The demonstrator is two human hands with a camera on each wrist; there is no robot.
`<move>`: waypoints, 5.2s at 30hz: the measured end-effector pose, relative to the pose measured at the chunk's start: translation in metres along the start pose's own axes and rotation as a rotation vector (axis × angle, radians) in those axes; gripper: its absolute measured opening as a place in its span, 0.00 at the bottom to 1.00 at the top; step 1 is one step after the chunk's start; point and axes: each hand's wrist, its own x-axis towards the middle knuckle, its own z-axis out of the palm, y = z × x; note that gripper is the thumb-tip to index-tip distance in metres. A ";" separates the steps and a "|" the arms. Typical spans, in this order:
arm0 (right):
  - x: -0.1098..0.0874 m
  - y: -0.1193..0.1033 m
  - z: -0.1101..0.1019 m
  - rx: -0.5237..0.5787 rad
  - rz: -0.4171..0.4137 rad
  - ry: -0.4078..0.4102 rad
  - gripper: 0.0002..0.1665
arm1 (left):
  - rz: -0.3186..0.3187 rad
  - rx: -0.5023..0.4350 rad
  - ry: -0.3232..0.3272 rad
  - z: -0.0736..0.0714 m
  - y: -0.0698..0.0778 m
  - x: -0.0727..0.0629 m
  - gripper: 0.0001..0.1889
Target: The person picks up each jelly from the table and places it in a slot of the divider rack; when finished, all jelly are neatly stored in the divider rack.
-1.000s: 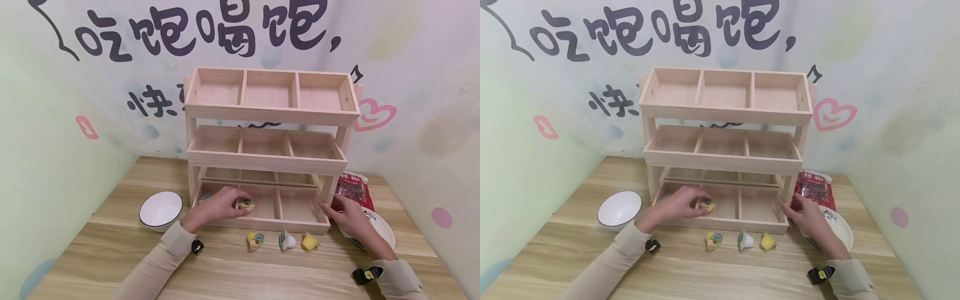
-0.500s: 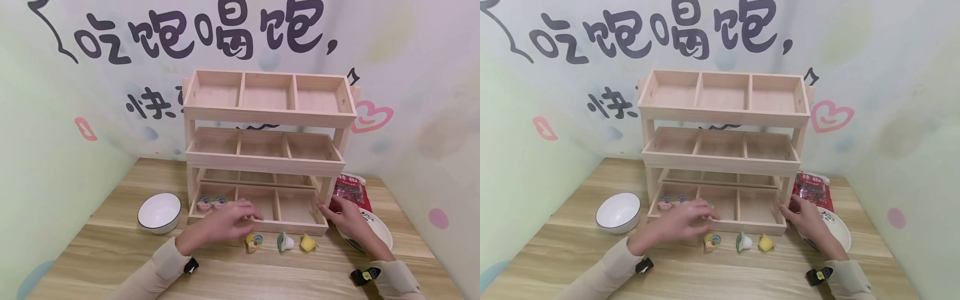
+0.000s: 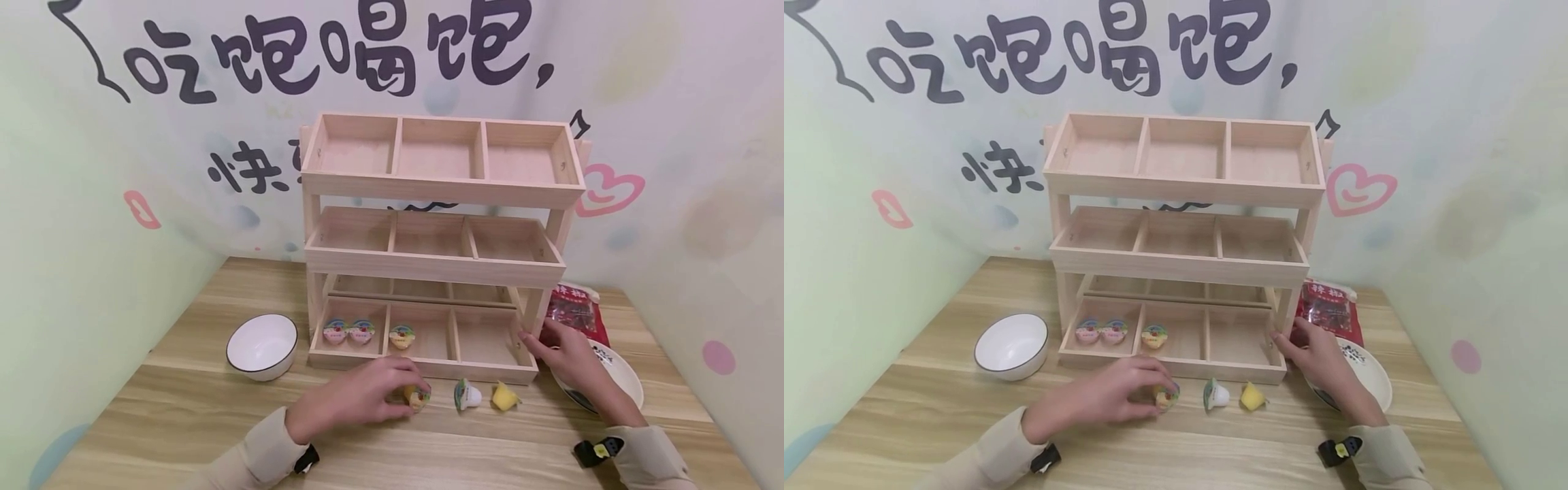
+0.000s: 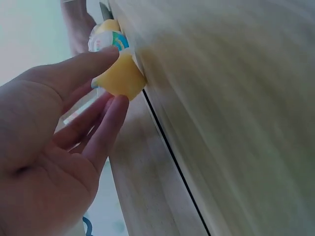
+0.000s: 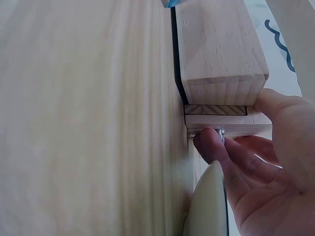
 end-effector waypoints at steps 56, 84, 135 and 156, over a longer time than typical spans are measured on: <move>-0.001 0.001 -0.001 0.008 0.007 -0.008 0.39 | -0.082 -0.227 0.249 -0.014 -0.002 0.036 0.20; 0.000 0.001 0.000 -0.015 -0.007 -0.003 0.40 | -0.202 -0.115 0.117 -0.009 -0.046 0.068 0.23; 0.000 0.000 -0.002 -0.032 0.005 -0.006 0.38 | -0.241 -0.173 0.058 -0.009 -0.050 0.066 0.22; 0.000 0.000 0.000 -0.032 0.002 0.000 0.39 | 0.068 -0.079 0.180 0.000 0.006 0.062 0.14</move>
